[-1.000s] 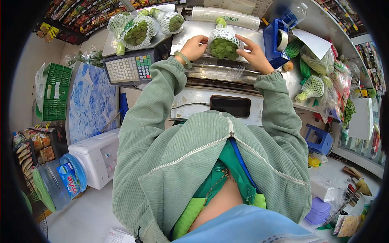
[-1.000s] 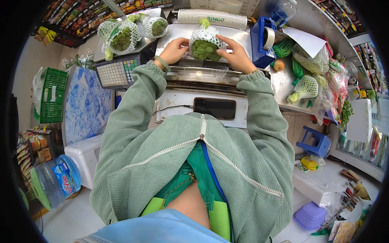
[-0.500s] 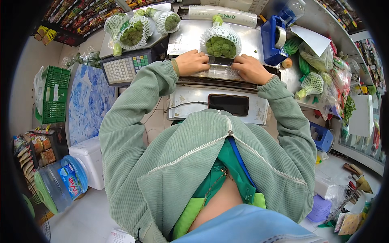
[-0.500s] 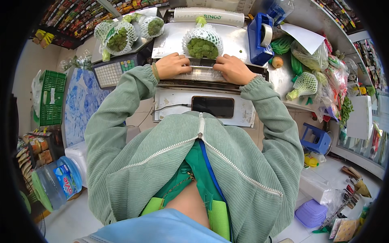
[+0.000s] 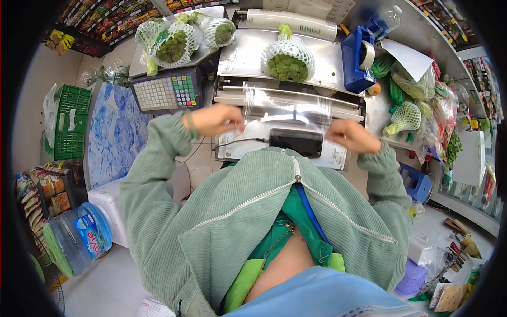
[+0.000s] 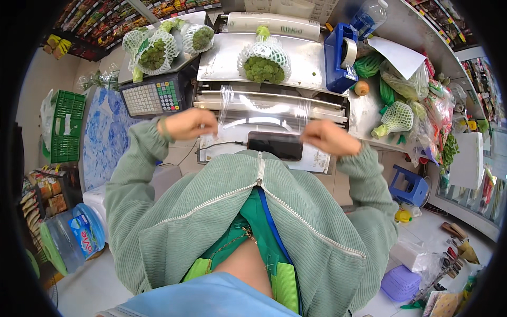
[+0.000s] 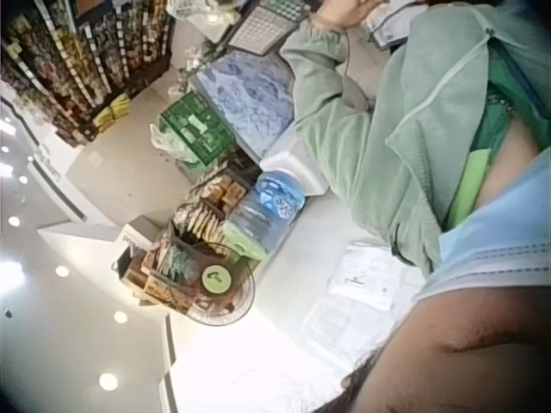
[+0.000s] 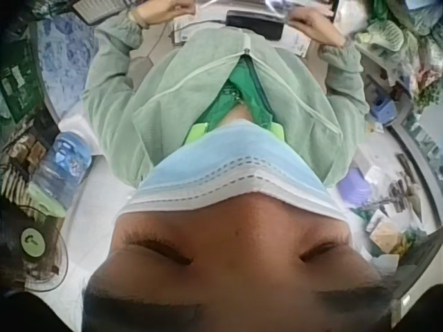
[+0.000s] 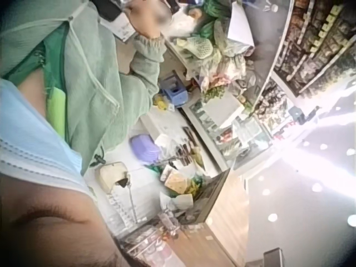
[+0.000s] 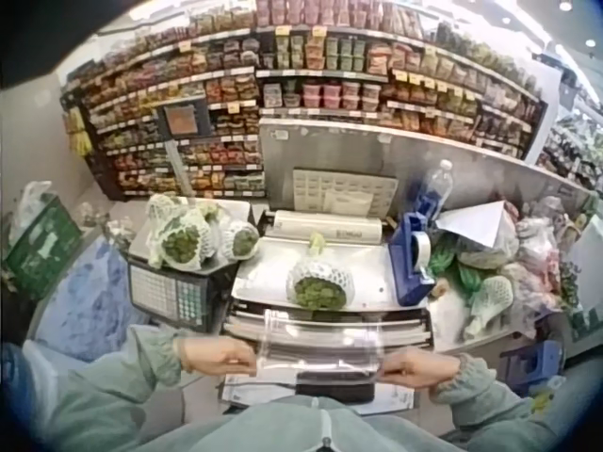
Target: Wrapping heads of broccoli in plastic wrap and protective foam sleeves at a grocery store workstation.
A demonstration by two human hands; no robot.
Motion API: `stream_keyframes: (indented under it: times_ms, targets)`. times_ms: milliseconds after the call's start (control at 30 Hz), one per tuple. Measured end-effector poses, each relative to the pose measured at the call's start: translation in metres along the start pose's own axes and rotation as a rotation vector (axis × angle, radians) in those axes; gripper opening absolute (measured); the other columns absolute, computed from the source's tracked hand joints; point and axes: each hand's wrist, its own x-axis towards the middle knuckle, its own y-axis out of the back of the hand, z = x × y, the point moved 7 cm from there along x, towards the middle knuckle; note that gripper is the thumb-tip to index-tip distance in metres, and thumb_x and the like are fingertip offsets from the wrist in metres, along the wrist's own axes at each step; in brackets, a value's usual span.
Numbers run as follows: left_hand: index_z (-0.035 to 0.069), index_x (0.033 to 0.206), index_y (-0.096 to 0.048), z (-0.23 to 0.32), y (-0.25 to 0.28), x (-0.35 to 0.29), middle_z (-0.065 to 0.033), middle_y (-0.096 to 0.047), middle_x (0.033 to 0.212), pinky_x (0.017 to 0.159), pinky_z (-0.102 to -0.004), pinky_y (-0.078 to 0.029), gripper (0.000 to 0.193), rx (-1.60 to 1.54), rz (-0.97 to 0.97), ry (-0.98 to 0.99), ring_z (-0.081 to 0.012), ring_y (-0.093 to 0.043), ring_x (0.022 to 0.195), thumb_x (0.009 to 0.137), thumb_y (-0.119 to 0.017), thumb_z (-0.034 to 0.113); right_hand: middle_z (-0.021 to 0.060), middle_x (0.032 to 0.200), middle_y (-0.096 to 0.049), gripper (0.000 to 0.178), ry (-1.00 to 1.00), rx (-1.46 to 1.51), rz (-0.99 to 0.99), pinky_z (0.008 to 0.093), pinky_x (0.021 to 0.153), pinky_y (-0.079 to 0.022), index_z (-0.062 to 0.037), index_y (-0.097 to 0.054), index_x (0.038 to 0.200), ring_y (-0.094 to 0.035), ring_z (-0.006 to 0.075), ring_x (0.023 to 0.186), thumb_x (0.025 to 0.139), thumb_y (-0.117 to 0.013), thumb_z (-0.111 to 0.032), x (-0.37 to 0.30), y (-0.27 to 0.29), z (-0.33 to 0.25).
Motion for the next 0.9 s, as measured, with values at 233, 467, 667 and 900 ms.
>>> stream_keyframes:
  times_ms: [233,467,667,900]
  targets:
    - [0.002,0.1,-0.051,0.034,0.089,-0.008,-0.0129,-0.063,0.089,0.076,-0.0332,-0.049,0.019,-0.542,0.421,0.229,-0.0227,-0.062,0.084,0.099,-0.041,0.019,0.0059,0.085,-0.059,0.011,-0.097,0.624,0.596,0.0283,0.06,-0.054,-0.0007,-0.056,0.099,-0.066,0.0203,0.068,0.093,-0.051,-0.009,0.004,0.084,-0.029]
    - [0.001,0.104,-0.045,-0.105,0.156,0.125,-0.0199,-0.061,0.116,0.093,-0.0389,-0.048,0.023,-0.662,1.053,0.023,-0.0292,-0.059,0.109,0.1,-0.036,0.022,0.01,0.097,-0.06,0.016,0.186,0.747,0.978,0.0322,0.08,-0.054,0.0005,-0.056,0.102,-0.066,0.0259,0.09,0.093,-0.055,-0.013,0.141,0.15,0.108]
    - [-0.004,0.119,-0.044,-0.124,0.107,0.162,-0.0184,-0.057,0.12,0.096,-0.0331,-0.044,0.047,-0.313,0.671,0.199,-0.0255,-0.055,0.114,0.092,-0.058,0.031,0.0099,0.116,-0.056,0.034,-0.038,0.33,0.589,0.0296,0.094,-0.04,-0.0025,-0.055,0.118,-0.051,0.0165,0.105,0.093,-0.056,-0.025,0.165,0.078,0.128]
    - [-0.008,0.133,-0.036,-0.091,0.099,0.145,-0.0245,-0.051,0.126,0.096,-0.035,-0.043,0.094,0.08,0.515,0.063,-0.0301,-0.054,0.114,0.071,-0.076,0.051,0.0111,0.121,-0.054,0.079,0.013,0.143,0.397,0.0306,0.098,-0.038,0.0012,-0.049,0.126,-0.051,0.0209,0.113,0.063,-0.084,-0.031,0.161,0.081,0.109]
